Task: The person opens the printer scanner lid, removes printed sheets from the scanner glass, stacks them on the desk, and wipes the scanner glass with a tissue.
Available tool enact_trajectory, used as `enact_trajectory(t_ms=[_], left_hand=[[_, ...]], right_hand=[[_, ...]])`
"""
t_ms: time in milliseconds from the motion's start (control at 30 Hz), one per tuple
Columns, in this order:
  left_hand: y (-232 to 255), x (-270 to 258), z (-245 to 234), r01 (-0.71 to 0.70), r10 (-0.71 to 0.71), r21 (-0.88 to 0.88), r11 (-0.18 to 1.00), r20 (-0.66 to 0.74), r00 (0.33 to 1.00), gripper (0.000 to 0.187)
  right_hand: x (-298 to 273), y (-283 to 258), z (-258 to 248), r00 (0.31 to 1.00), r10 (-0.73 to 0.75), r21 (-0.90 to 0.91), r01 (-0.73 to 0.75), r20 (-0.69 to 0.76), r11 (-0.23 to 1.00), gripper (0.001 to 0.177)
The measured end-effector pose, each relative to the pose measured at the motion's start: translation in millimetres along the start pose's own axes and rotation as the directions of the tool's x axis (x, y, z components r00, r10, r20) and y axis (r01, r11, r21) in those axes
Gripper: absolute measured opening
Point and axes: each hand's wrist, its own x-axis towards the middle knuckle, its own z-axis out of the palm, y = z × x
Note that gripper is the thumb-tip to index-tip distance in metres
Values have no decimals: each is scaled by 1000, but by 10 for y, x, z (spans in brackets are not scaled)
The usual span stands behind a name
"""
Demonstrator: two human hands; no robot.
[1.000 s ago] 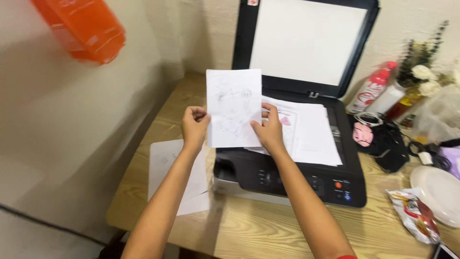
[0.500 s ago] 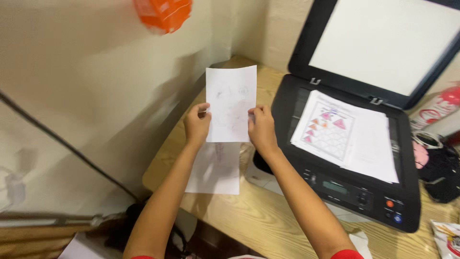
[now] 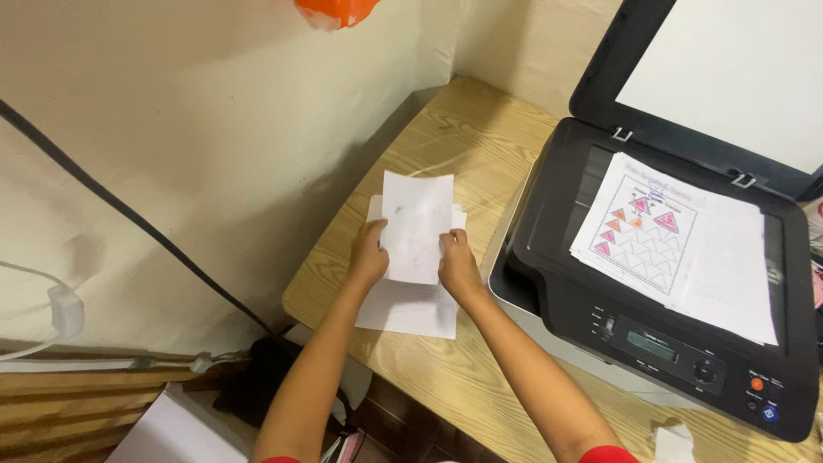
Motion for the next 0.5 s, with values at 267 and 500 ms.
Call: enact_trajectory(t_ms=[267,500], left_hand=[[-283,-155,170,200,-207,77,977,99,973,36],[-621,-285,334,184,-199,131,974,115,973,46]], right_hand=[[-116,331,283,993,44,-79,-35,109,996,38],[-201,495,437,971,27,-118,1,236,993,31]])
